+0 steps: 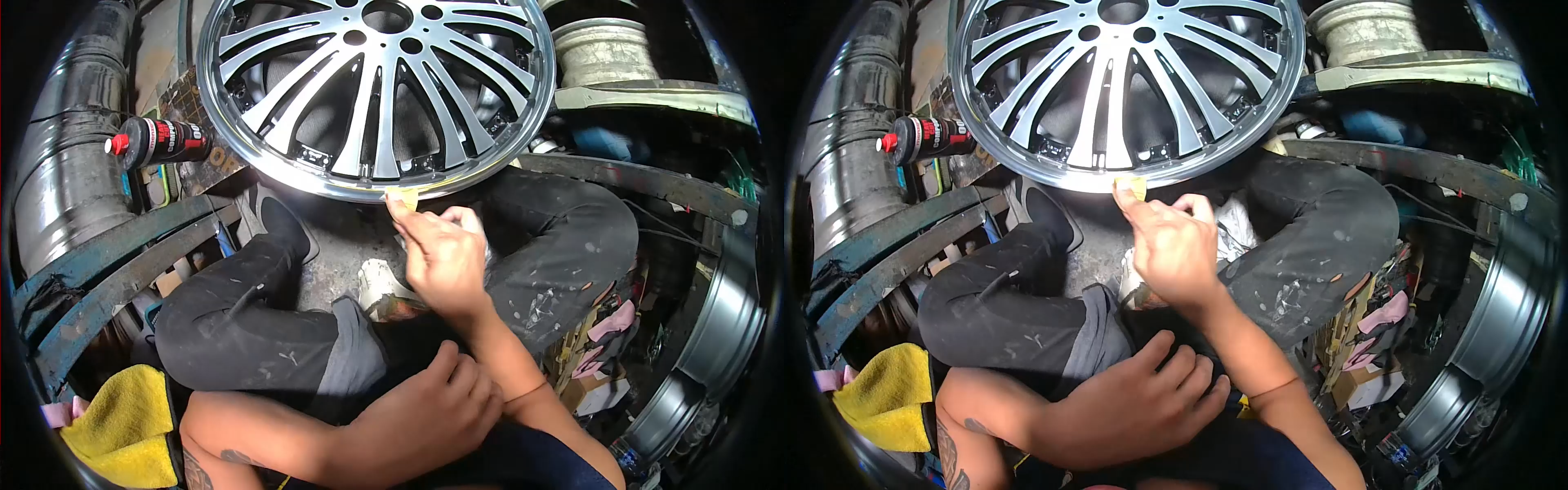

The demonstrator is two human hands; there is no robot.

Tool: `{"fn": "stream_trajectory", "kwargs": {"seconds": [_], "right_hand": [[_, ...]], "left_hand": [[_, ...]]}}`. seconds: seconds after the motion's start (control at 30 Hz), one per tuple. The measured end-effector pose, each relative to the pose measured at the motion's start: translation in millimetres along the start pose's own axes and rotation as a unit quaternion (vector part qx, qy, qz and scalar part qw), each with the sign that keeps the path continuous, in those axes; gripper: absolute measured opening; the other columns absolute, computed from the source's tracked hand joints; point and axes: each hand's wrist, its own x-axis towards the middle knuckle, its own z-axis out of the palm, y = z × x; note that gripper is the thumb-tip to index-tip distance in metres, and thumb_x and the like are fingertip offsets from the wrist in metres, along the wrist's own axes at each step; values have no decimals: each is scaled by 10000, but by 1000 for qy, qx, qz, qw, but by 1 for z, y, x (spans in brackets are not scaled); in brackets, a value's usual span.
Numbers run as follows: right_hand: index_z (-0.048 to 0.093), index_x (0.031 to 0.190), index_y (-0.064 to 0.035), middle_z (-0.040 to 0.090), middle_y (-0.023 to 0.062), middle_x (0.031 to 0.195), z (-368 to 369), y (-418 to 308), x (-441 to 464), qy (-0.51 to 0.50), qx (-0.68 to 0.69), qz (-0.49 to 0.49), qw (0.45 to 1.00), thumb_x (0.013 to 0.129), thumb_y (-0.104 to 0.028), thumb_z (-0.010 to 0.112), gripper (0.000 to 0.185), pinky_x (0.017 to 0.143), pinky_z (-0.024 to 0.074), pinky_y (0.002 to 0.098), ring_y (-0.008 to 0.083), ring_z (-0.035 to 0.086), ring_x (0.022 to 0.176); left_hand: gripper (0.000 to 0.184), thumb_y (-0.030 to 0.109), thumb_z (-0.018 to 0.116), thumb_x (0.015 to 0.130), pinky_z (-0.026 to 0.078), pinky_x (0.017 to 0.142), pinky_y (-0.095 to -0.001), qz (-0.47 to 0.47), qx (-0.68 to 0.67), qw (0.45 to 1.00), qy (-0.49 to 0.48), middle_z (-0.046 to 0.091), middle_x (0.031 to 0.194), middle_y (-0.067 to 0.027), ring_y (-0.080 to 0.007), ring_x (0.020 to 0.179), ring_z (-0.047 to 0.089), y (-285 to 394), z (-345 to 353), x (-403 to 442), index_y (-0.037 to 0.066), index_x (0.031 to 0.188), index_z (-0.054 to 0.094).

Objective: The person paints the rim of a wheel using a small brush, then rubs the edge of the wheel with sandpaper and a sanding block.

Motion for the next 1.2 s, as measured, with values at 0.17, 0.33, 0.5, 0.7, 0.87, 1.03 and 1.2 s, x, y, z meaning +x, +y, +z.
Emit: {"fn": "stream_trajectory", "kwargs": {"seconds": [0.17, 0.33, 0.5, 0.7, 0.87, 1.03, 1.2], "right_hand": [[787, 1228, -112, 760, 56, 843, -15, 20, -12, 8, -7, 34, 999, 902, -34, 694, 348, 774, 451, 374, 218, 691, 708], [768, 1243, -68, 797, 68, 925, -8, -5, 2, 32, 39, -44, 998, 915, -66, 759, 328, 890, 502, 367, 206, 727, 773], [779, 1110, 27, 790, 84, 949, -50, 5, -9, 119, 223, 159, 954, 905, 1, 789, 207, 786, 549, 287, 142, 706, 835], [651, 1011, -8, 685, 29, 972, -33, 17, -18, 43, 420, 185, 887, 937, -96, 721, 135, 760, 473, 233, 97, 621, 823], [593, 1117, -54, 589, -53, 917, -35, 1, -17, -33, 530, 288, 797, 994, -117, 700, 175, 651, 371, 201, -15, 489, 766], [593, 1121, -56, 627, -32, 958, -40, -4, -15, -80, 561, 303, 766, 948, -133, 798, 279, 738, 448, 214, 19, 562, 846], [644, 954, -2, 671, 167, 1320, -31, -6, -15, -134, 534, 206, 809, 907, -77, 780, 162, 1036, 486, 373, 198, 623, 1199]], "left_hand": [[407, 251, 622, 907, 506, 999, -443, -33, -21, 999, -2, 674, 1079, -98, -271, 1057, 653, -10, -13, -10, 79, 1267, 699], [433, 280, 709, 907, 503, 1011, -416, -59, -63, 996, 3, 680, 1143, -65, -239, 1065, 657, -19, 0, -21, 117, 1308, 683], [369, 190, 829, 835, 534, 869, -392, -167, -204, 961, 84, 705, 949, -68, -261, 922, 682, -51, 33, -32, 105, 1183, 738], [245, 83, 738, 940, 534, 772, -321, -358, -322, 840, 250, 680, 887, -87, -204, 788, 653, -65, 48, -30, 26, 1176, 703], [275, 110, 675, 1043, 475, 772, -220, -382, -538, 649, 379, 625, 949, 20, -47, 831, 571, -68, 60, -15, 10, 1292, 615], [143, 149, 662, 1064, 443, 728, -201, -363, -544, 617, 437, 623, 940, 41, -30, 809, 544, -80, 82, -18, 29, 1140, 643], [136, 167, 646, 1076, 445, 695, -211, -343, -639, 540, 428, 618, 941, 41, -30, 799, 541, -85, 83, -17, 40, 1124, 633]]}}
